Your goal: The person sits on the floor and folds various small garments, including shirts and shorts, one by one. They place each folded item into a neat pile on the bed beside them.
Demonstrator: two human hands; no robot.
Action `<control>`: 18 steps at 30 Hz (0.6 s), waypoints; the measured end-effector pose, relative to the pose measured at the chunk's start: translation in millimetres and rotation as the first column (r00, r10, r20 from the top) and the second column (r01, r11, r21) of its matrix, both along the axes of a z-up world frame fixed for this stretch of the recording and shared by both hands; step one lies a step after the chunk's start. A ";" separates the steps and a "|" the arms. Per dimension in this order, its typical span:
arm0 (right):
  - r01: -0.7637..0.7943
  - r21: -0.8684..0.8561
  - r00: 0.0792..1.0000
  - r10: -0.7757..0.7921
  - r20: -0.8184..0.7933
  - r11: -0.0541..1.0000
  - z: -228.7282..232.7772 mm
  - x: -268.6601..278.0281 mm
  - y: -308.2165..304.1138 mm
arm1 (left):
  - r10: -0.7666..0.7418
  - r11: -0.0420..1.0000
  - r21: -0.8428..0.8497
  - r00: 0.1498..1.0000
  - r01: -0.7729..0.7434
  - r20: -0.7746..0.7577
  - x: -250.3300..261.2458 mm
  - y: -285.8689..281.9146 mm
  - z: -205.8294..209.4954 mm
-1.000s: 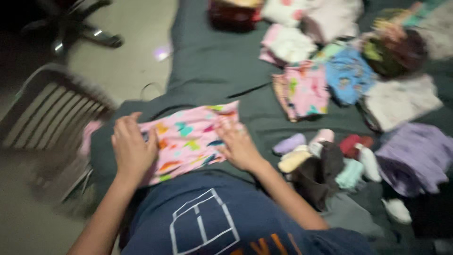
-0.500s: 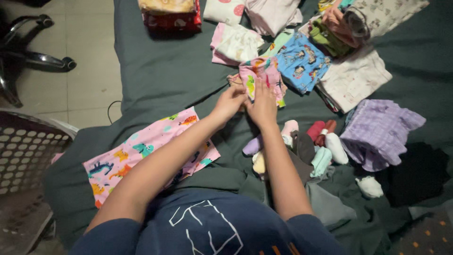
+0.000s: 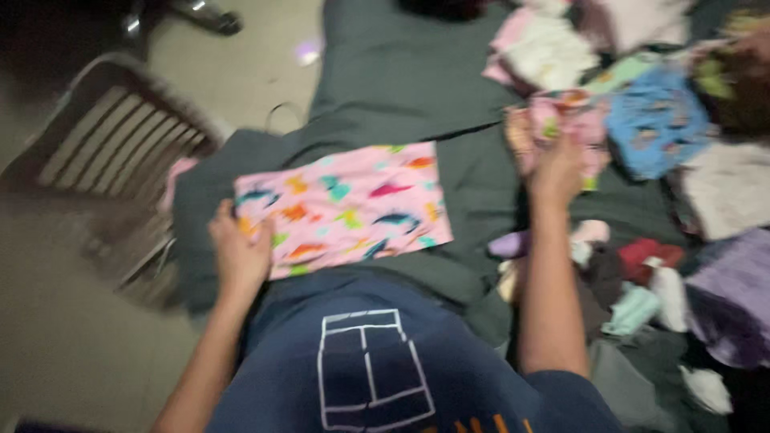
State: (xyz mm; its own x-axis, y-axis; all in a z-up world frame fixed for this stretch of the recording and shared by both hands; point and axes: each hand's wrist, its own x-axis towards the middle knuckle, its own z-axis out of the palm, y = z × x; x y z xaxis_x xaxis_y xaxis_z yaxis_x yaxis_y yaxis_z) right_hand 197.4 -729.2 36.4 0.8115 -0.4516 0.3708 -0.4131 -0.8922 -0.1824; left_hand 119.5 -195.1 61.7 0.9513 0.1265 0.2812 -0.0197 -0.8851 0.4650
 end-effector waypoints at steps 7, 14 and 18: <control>-0.079 -0.007 0.997 0.079 -0.021 0.997 -30.1 -7.7 -20.2 | -0.064 0.491 -0.745 0.834 -0.452 -0.548 8.0 28.5 -38.4; -0.090 0.102 0.966 0.062 0.252 0.991 12.9 -12.3 -44.4 | -0.423 -0.123 -0.850 0.802 -0.512 -0.422 29.6 37.4 -27.2; -0.309 0.196 0.877 0.199 0.437 0.931 75.4 -45.8 11.9 | -0.337 -0.117 -0.951 0.912 -0.285 -0.232 27.6 27.9 -30.8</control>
